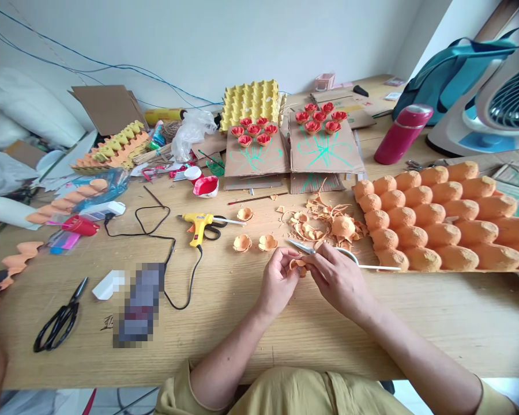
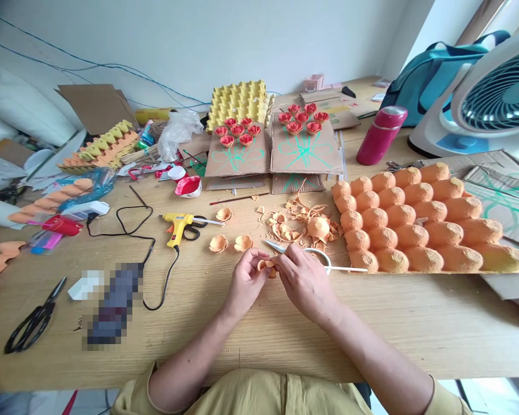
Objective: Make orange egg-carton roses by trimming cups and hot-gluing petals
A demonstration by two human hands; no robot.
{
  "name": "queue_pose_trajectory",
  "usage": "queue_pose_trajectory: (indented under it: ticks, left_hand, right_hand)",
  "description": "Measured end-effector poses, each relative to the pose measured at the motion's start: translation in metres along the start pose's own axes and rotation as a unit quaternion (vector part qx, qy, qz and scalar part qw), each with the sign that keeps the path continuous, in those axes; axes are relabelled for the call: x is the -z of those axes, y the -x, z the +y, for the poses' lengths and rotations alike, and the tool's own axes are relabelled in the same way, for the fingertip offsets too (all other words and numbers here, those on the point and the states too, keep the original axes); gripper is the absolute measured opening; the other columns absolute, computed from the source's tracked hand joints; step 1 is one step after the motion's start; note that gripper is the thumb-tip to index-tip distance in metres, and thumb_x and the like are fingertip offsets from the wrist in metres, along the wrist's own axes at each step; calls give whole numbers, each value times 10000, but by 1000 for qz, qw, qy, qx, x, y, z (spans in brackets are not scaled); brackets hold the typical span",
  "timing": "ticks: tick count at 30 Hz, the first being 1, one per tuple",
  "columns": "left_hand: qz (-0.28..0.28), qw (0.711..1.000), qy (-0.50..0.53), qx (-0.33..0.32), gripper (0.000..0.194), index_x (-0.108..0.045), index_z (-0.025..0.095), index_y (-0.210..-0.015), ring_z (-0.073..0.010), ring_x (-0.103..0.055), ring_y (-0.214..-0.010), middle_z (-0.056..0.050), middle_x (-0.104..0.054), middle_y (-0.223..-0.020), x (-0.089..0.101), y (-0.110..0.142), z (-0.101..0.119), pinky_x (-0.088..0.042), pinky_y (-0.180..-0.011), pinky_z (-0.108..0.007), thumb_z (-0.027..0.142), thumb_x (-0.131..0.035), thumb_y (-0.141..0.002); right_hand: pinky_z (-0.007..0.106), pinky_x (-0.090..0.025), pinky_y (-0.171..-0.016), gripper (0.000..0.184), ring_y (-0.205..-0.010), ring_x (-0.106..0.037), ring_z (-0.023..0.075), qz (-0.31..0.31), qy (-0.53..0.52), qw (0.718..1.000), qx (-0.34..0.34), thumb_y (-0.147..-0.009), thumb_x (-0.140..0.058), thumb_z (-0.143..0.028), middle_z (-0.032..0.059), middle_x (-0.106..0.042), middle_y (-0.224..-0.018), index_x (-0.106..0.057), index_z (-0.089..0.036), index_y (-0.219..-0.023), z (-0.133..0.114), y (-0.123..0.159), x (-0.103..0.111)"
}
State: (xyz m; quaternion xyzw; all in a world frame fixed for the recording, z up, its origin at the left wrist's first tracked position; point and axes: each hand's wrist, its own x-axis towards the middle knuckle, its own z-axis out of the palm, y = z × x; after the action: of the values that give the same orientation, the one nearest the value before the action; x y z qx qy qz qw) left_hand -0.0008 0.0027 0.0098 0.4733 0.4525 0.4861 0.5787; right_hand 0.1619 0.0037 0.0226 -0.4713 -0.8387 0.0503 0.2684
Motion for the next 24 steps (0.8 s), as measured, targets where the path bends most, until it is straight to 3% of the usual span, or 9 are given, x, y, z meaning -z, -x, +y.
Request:
queue_pose_trajectory:
  ticks: [3, 8, 11, 13, 15, 18, 24]
  left_hand:
    - [-17, 999, -32, 11, 142, -578, 179, -975, -161, -689, -809, -45, -690, -915, 9, -2, 4, -591, -668, -249, 251, -633, -866]
    - [51, 986, -149, -49, 205, -696, 176, -972, -165, -681, -781, -90, -661, -1062, 38, -11, 14, -592, -576, -253, 315, -554, -922]
    - [110, 967, -217, -73, 150, -697, 173, -978, -147, -680, -751, -58, -711, -929, 56, -20, 24, -569, -666, -239, 238, -626, -863]
    - [129, 952, -268, -67, 102, -691, 168, -922, -133, -660, -669, -28, -712, -810, 66, -27, 31, -530, -632, -223, 225, -636, -856]
    - [117, 929, -344, -71, 79, -708, 172, -853, -129, -635, -643, -14, -698, -761, 73, -34, 36, -501, -620, -222, 210, -638, -858]
    - [75, 890, -437, -107, 154, -750, 184, -847, -144, -649, -756, -38, -699, -891, 80, -44, 41, -510, -700, -241, 121, -610, -854]
    - [7, 832, -547, -91, 282, -767, 188, -946, -174, -657, -852, -67, -687, -973, 75, -60, 49, -515, -794, -285, 29, -560, -841]
  right_hand:
    - [298, -400, -646, 191, -721, -548, 186, -7, 5, 1000, -14, -1019, -460, -212, 53, -567, -873, -649, -189, -1001, 4, 0, -1]
    - [293, -435, -678, 168, -753, -579, 185, -3, -30, 1000, -3, -1019, -445, -200, 55, -591, -909, -612, -197, -1039, 6, 1, 3]
    - [290, -443, -676, 157, -739, -580, 183, 6, -39, 999, -8, -1015, -448, -194, 52, -599, -895, -604, -195, -1033, 8, 1, 6]
    - [291, -450, -679, 153, -750, -587, 186, 5, -42, 999, -19, -1015, -454, -200, 55, -608, -900, -604, -192, -1041, 11, 1, 7]
    - [292, -457, -686, 155, -757, -593, 187, 3, -46, 999, -25, -1018, -453, -207, 58, -617, -906, -605, -192, -1045, 12, 1, 7]
    - [293, -464, -689, 167, -755, -597, 185, 2, -49, 999, -19, -1024, -441, -219, 58, -621, -897, -606, -196, -1031, 13, 1, 8]
    - [283, -460, -676, 180, -745, -587, 177, 3, -53, 999, -12, -1028, -428, -215, 54, -614, -883, -607, -203, -1016, 12, 1, 9]
